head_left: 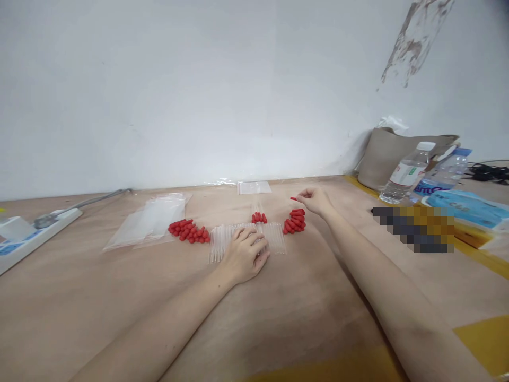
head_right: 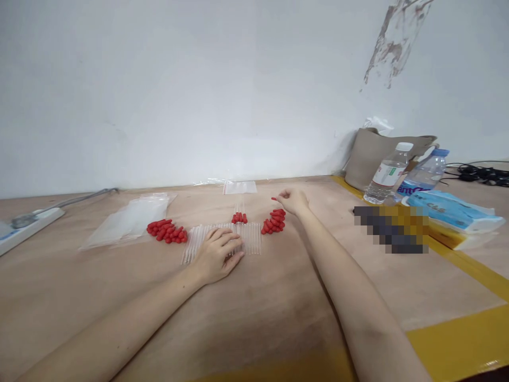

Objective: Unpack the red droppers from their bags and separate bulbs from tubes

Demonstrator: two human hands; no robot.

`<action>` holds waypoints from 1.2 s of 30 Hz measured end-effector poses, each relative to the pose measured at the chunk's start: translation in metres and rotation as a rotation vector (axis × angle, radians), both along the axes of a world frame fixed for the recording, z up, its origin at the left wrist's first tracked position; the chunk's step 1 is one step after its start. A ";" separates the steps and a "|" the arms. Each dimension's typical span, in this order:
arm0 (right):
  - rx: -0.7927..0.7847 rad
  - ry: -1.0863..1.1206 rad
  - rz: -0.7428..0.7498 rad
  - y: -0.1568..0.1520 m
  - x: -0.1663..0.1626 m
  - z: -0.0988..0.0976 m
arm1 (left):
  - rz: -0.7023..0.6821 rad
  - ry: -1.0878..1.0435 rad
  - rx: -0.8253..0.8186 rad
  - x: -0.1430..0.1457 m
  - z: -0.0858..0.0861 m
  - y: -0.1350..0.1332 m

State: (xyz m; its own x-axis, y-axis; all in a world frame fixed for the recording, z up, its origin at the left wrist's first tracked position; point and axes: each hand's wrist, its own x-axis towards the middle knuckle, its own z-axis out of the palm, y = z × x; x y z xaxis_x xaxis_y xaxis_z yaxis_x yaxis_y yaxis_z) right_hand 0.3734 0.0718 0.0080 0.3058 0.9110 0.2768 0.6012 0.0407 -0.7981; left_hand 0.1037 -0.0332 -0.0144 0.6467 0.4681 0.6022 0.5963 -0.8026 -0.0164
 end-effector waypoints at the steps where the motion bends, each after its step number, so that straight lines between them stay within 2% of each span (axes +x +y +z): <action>1: -0.016 0.004 -0.004 0.001 0.001 -0.004 | 0.003 -0.006 0.003 -0.001 0.000 -0.001; 6: -0.091 0.038 0.001 0.004 0.011 -0.024 | 0.019 -0.004 0.010 0.000 0.000 -0.001; 12: -0.157 0.086 0.064 0.005 0.015 -0.033 | 0.029 0.002 0.013 0.000 0.000 -0.001; 16: -0.159 0.069 0.032 0.000 0.014 -0.030 | 0.023 0.004 -0.001 -0.001 0.001 -0.002; 20: -0.115 -0.028 -0.039 -0.005 0.008 -0.010 | 0.022 0.010 -0.016 -0.003 0.001 -0.002; 24: -0.099 -0.191 -0.006 -0.011 -0.021 0.020 | 0.035 0.041 -0.039 -0.004 0.001 -0.001; 27: -0.190 -0.333 0.086 -0.015 -0.060 0.033 | 0.050 0.063 -0.060 -0.003 0.002 -0.001; 31: -0.318 -0.489 0.104 -0.014 -0.107 0.031 | 0.076 0.067 -0.065 -0.003 0.002 -0.001; 36: -0.541 -0.571 0.104 -0.002 -0.125 0.026 | 0.119 0.029 -0.002 -0.004 0.002 -0.003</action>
